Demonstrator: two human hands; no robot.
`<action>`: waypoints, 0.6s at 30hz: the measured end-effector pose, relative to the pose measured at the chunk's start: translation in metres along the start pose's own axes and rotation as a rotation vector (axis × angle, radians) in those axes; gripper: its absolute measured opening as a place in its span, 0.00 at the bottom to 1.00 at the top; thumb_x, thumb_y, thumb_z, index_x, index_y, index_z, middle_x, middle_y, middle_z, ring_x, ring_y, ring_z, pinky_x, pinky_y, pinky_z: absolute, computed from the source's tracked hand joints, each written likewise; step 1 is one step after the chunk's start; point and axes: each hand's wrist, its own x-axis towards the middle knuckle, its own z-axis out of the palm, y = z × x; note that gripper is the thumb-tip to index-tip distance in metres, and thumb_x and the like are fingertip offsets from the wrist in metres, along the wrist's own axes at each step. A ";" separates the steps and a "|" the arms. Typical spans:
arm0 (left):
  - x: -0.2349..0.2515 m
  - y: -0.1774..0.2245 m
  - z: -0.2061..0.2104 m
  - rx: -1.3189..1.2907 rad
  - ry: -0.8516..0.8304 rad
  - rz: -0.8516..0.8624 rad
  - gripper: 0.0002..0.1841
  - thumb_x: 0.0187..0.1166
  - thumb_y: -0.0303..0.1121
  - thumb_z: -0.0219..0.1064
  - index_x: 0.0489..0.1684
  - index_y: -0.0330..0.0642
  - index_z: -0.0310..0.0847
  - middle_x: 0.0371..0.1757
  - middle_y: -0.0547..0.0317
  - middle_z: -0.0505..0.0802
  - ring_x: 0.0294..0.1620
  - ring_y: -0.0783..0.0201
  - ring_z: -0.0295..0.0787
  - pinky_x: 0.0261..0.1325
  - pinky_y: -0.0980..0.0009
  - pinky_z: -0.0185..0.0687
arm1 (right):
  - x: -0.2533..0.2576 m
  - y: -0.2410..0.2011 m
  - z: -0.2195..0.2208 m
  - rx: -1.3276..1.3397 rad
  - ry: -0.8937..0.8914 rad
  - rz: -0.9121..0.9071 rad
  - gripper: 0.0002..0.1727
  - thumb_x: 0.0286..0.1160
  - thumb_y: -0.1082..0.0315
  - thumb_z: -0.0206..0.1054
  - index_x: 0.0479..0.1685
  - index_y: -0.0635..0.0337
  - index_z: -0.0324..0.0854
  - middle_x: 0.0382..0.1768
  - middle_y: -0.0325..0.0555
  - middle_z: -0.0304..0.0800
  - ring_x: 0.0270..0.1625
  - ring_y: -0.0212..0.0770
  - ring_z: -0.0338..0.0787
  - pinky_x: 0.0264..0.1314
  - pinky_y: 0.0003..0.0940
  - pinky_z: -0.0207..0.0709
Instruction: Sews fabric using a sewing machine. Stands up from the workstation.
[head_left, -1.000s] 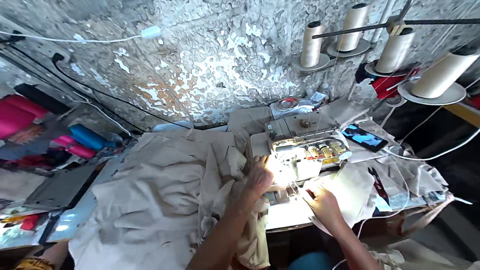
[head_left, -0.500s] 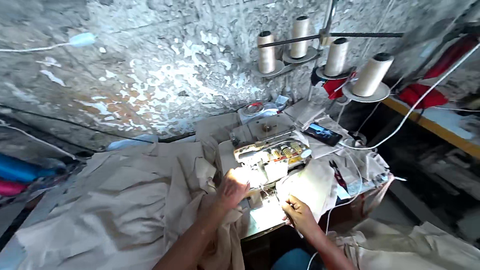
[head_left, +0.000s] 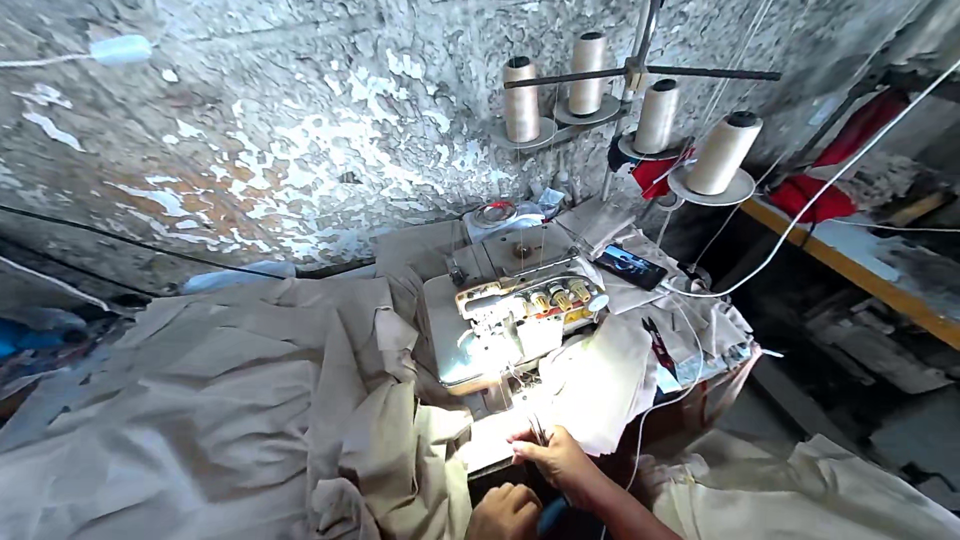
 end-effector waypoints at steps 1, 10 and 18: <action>0.000 -0.003 -0.002 0.003 -0.008 0.024 0.07 0.71 0.28 0.66 0.25 0.41 0.89 0.39 0.55 0.97 0.38 0.55 0.94 0.40 0.61 0.88 | -0.002 0.002 0.000 0.017 0.010 -0.012 0.06 0.80 0.75 0.66 0.46 0.65 0.87 0.27 0.32 0.91 0.19 0.17 0.75 0.20 0.14 0.64; 0.086 -0.045 -0.073 0.254 0.127 0.102 0.14 0.86 0.38 0.59 0.49 0.48 0.95 0.61 0.59 0.96 0.65 0.55 0.91 0.67 0.56 0.83 | -0.035 0.004 -0.017 -0.301 0.029 -0.273 0.09 0.78 0.72 0.66 0.45 0.69 0.88 0.39 0.40 0.93 0.40 0.21 0.89 0.50 0.19 0.83; 0.124 -0.068 -0.101 0.415 -0.192 0.239 0.09 0.84 0.30 0.62 0.40 0.41 0.91 0.46 0.50 0.97 0.55 0.45 0.95 0.58 0.39 0.82 | -0.056 -0.007 -0.060 -0.500 0.259 -0.379 0.09 0.77 0.69 0.67 0.44 0.65 0.89 0.34 0.36 0.92 0.34 0.18 0.86 0.41 0.16 0.81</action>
